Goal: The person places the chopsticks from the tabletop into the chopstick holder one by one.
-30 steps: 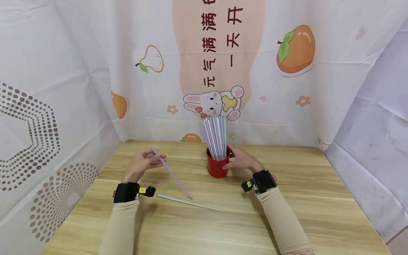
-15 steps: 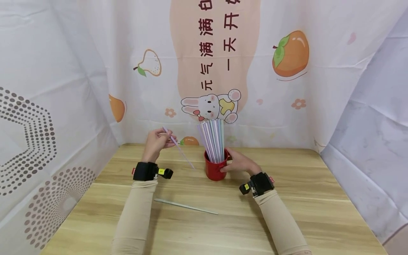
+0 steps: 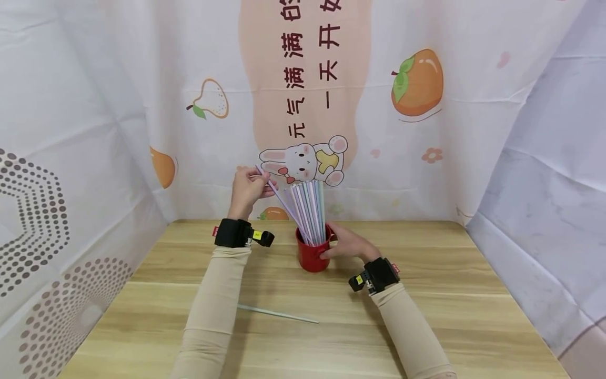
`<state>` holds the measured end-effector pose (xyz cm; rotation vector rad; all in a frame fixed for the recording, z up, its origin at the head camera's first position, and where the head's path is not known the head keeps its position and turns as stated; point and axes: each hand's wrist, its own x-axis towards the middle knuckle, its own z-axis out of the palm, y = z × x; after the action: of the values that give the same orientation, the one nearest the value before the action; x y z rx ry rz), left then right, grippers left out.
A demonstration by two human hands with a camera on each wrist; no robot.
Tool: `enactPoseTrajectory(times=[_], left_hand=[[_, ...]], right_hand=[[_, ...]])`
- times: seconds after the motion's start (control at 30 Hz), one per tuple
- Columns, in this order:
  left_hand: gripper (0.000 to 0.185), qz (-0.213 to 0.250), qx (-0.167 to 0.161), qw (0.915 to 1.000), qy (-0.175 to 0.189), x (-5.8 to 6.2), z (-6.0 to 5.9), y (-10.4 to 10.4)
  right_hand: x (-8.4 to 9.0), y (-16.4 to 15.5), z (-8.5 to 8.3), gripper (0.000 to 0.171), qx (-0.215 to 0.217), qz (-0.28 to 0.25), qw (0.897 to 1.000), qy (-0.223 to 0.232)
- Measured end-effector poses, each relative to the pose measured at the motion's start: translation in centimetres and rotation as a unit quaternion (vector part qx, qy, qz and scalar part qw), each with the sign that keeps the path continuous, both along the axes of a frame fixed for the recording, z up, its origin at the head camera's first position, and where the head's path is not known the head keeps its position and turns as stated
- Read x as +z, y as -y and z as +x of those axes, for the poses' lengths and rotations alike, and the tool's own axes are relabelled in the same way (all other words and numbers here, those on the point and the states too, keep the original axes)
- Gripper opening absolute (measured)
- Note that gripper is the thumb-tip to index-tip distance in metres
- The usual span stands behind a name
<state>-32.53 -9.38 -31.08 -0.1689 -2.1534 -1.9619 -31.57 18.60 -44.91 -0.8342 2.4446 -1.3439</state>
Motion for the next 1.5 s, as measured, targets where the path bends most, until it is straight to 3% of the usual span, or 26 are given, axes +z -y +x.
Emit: enactPoseTrajectory(times=[0.17, 0.3, 0.53, 1.1, 1.37, 1.5], left_hand=[[0.022, -0.057, 0.024, 0.9981, 0.007, -1.3, -0.3, -0.5], [0.022, -0.118, 0.015, 0.9926, 0.022, -2.9, -0.5, -1.2], [0.021, -0.163, -0.004, 0.9859, 0.036, -4.9, -0.7, -2.6], [0.024, -0.192, -0.031, 0.9796, 0.052, -5.2, -0.7, -4.1], [0.025, -0.188, -0.055, 0.9798, 0.043, -5.3, -1.0, -3.9], [0.023, -0.183, -0.078, 0.9782, 0.061, -5.7, -0.7, -3.1]], right_hand=[[0.0, 0.2, 0.2, 0.081, -0.006, 0.01, 1.0, 0.01], [0.0, 0.3, 0.2, 0.081, -0.009, 0.012, 1.0, 0.013], [-0.2, 0.5, 0.3, 0.083, -0.004, 0.009, 1.0, 0.017], [0.2, 0.4, 0.2, 0.086, -0.008, 0.013, 1.0, 0.01], [0.3, -0.1, 0.0, 0.088, -0.001, 0.005, 1.0, -0.014], [0.2, 0.0, -0.2, 0.088, 0.004, 0.004, 1.0, -0.004]])
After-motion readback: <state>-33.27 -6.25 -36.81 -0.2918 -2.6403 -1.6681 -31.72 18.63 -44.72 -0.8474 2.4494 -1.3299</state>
